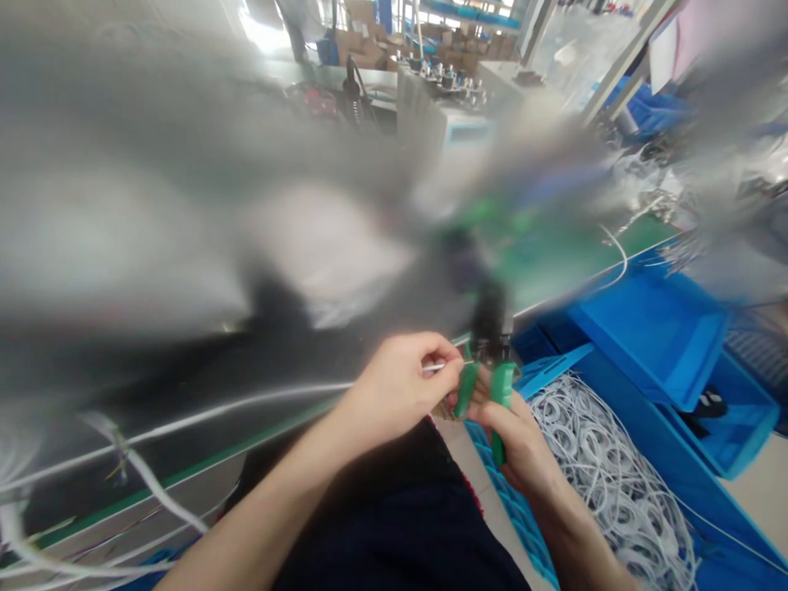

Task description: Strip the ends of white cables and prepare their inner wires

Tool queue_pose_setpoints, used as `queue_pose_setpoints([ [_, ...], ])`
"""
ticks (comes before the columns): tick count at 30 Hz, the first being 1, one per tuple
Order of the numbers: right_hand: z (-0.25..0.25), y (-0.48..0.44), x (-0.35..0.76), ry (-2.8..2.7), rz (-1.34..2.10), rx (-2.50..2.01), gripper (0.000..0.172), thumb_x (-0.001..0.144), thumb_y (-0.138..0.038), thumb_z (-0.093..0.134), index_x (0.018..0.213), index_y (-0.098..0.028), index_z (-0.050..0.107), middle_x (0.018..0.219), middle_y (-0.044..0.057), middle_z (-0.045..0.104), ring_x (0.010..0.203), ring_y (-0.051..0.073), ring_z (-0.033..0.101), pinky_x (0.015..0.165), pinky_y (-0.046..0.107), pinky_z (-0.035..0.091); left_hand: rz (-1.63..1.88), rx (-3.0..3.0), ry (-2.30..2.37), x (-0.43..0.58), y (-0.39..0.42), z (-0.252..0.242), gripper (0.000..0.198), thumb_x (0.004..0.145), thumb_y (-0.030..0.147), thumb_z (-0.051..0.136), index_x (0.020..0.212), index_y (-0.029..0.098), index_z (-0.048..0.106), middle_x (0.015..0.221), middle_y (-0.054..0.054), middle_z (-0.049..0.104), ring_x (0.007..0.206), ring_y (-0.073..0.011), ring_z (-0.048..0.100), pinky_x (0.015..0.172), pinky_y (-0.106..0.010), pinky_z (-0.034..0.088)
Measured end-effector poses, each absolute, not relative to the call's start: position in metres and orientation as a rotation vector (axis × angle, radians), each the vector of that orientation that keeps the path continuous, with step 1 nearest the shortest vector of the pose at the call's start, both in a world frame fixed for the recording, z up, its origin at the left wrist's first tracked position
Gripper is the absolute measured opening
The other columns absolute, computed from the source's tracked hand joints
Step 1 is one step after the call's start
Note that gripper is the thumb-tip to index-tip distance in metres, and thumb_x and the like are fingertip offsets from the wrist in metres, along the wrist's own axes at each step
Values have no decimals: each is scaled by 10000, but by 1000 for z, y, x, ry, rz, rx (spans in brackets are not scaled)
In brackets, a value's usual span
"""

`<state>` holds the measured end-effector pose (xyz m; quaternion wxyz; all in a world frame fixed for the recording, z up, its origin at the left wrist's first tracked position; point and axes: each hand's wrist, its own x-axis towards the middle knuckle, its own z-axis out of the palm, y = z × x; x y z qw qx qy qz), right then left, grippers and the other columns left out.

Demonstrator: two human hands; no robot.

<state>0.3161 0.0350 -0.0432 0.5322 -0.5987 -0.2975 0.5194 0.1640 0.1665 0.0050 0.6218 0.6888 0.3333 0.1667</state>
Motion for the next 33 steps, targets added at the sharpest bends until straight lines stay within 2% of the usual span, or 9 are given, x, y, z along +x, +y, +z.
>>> queue_pose_setpoints([
  [4,-36,43,309,-775,1249,-1428,103,808,-229,658,900,-200,695,889,36,705,862,240,628,792,340,505,369,1541,776,165,162,6,168,968,284,633,878,200,747,759,-30,797,703,-211,770,669,-283,596],
  [7,-30,44,307,-807,1250,-1446,43,807,-217,645,847,-198,650,825,13,647,791,208,571,735,326,461,359,1557,785,165,162,7,163,964,263,619,886,198,747,743,-28,802,692,-209,774,646,-272,592],
  [12,-30,43,305,-838,1203,-1497,82,807,-190,648,785,-216,573,756,-11,586,729,185,521,671,325,401,369,1566,790,165,162,5,159,969,247,614,901,200,751,777,-28,825,737,-209,792,676,-263,593],
  [16,-37,40,304,-843,1194,-1498,84,848,-208,613,812,-230,541,708,-39,511,647,162,454,597,321,350,380,1592,800,165,162,3,164,961,255,622,896,203,763,782,-25,831,726,-206,782,674,-263,575],
  [26,-39,38,302,-840,1149,-1553,71,841,-189,585,869,-233,536,696,-62,485,612,140,406,567,299,341,399,1646,821,164,163,2,196,954,294,630,893,195,788,805,-28,822,739,-212,762,684,-273,563],
  [33,-38,39,302,-846,1138,-1583,55,840,-217,583,864,-233,536,663,-62,494,596,141,429,561,293,348,394,1637,804,164,162,1,208,971,308,620,894,196,779,822,-38,820,758,-220,775,698,-279,580],
])
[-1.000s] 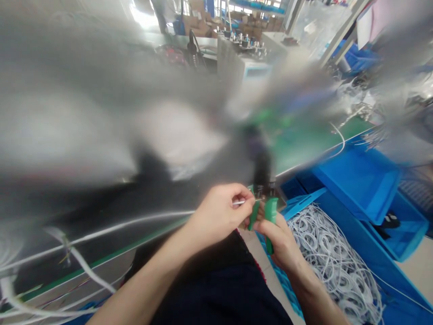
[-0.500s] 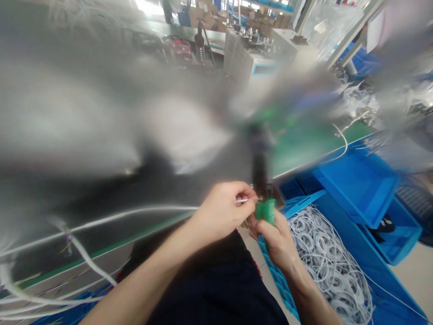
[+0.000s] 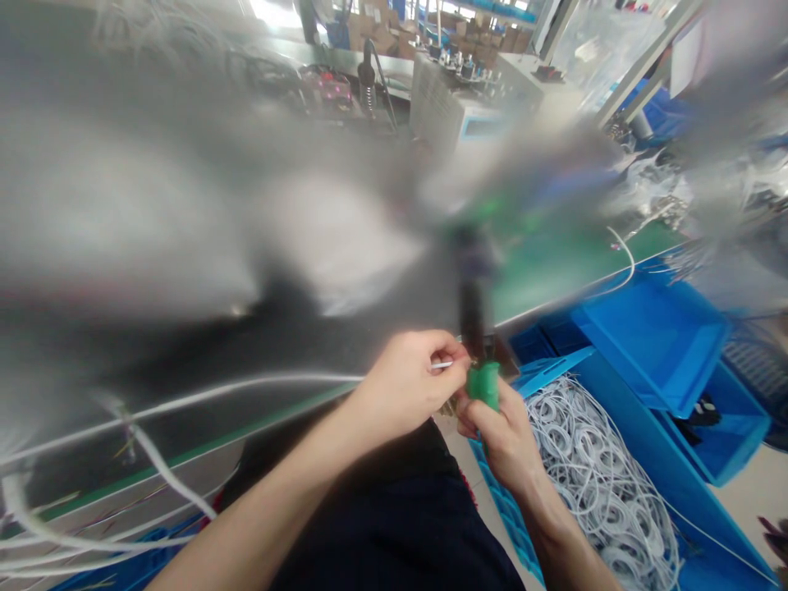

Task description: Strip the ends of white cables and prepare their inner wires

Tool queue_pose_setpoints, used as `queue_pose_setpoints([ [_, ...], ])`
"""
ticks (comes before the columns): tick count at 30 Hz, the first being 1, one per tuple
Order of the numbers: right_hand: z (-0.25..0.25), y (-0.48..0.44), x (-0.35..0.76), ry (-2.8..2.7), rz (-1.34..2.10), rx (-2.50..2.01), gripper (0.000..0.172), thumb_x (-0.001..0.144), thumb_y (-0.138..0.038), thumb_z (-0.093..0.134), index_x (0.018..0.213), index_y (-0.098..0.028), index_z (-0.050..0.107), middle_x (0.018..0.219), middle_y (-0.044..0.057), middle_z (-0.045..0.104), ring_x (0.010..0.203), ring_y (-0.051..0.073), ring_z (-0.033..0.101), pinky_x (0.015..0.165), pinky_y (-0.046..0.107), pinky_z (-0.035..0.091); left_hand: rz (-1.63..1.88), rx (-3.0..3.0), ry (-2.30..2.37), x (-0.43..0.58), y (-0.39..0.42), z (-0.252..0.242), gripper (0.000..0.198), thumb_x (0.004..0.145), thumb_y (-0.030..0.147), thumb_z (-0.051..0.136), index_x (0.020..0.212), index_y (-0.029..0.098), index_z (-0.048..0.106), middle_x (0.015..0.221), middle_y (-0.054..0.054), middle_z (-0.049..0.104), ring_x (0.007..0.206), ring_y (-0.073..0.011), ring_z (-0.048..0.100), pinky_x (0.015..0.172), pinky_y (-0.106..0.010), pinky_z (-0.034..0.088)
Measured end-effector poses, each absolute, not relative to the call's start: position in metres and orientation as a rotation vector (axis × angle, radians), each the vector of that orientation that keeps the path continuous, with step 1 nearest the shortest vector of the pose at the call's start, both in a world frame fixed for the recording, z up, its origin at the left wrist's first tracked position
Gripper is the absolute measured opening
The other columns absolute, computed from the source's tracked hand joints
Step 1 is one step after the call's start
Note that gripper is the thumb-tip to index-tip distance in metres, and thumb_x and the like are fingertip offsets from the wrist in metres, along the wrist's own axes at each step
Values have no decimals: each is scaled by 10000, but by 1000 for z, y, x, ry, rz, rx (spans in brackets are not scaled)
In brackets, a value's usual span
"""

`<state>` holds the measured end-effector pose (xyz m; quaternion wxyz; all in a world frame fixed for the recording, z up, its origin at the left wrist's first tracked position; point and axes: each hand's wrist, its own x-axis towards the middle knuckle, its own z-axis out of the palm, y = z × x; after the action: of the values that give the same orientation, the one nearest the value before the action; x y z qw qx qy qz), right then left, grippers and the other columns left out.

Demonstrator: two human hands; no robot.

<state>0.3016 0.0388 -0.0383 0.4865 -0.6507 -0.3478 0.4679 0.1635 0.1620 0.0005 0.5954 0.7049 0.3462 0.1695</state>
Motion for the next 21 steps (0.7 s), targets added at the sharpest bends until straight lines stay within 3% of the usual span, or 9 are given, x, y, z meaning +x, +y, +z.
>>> queue_pose_setpoints([
  [21,-36,40,300,-855,1053,-1666,48,824,-231,584,863,-214,562,607,-80,505,538,120,451,514,248,365,364,1610,813,163,163,2,206,970,293,620,920,164,772,832,-37,804,763,-203,739,689,-267,530],
])
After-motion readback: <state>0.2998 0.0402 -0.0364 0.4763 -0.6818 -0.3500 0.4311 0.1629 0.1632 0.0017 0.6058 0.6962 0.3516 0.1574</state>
